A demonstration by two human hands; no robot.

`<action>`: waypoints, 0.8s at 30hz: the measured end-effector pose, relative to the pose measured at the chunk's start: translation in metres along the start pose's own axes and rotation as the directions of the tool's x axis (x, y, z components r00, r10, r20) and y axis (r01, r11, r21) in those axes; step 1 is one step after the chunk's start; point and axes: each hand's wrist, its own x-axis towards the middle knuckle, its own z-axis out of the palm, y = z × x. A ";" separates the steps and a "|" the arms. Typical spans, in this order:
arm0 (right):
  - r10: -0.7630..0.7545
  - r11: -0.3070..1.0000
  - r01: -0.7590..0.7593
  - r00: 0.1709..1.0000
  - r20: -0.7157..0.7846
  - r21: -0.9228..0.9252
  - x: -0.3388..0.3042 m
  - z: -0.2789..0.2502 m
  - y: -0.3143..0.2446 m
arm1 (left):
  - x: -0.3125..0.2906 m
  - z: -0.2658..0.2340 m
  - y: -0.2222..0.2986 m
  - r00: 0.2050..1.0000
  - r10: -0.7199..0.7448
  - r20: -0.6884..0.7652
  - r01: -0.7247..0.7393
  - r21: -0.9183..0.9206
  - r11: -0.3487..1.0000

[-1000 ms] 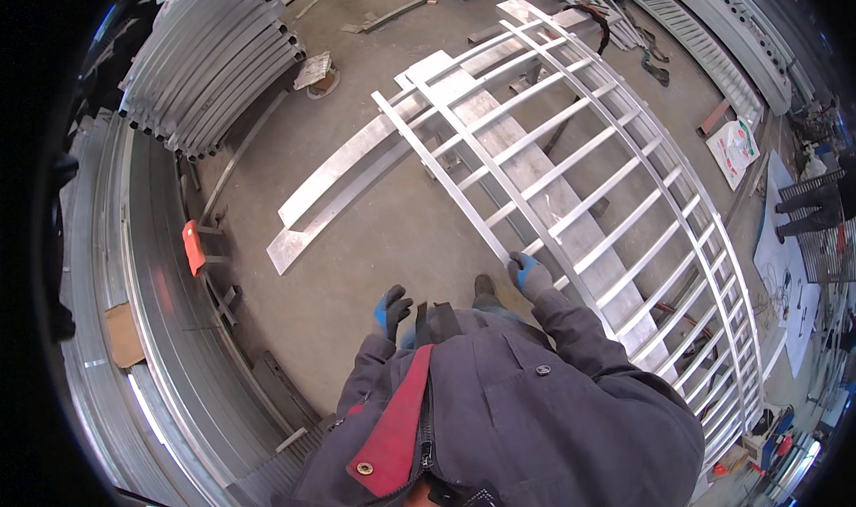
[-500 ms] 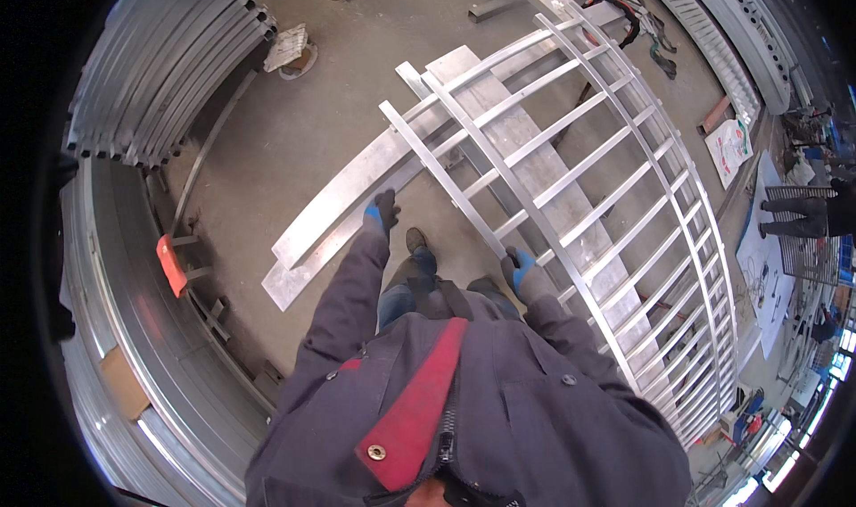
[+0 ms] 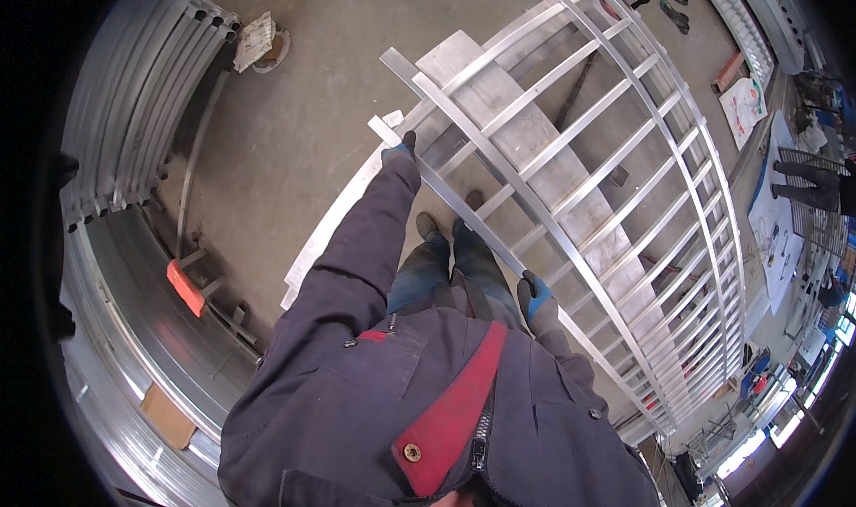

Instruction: The person assembles a large metal frame by inserting horizontal metal bars into a vertical grid structure. They repeatedly lift, align, and place bars into slots, then reposition and adjust the frame on the floor. The person handles multiple metal bars and the frame structure throughout the clip.

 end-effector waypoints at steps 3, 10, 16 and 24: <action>0.023 0.998 -0.025 0.999 0.040 0.052 0.017 -0.004 -0.013 | -0.002 0.009 0.001 0.999 0.025 -0.047 -0.023 0.027 0.999; 0.039 0.992 -0.049 0.996 0.082 0.115 0.039 -0.020 -0.024 | -0.015 0.000 0.006 0.992 0.084 -0.089 -0.070 0.150 0.986; 0.009 0.994 -0.014 0.999 0.052 0.104 0.043 -0.015 -0.002 | -0.011 -0.005 0.002 0.990 0.131 -0.056 -0.114 0.242 0.964; -0.073 0.997 0.073 0.997 -0.009 0.008 0.031 -0.011 -0.004 | 0.008 0.001 -0.012 0.977 0.172 0.123 -0.161 -0.100 0.982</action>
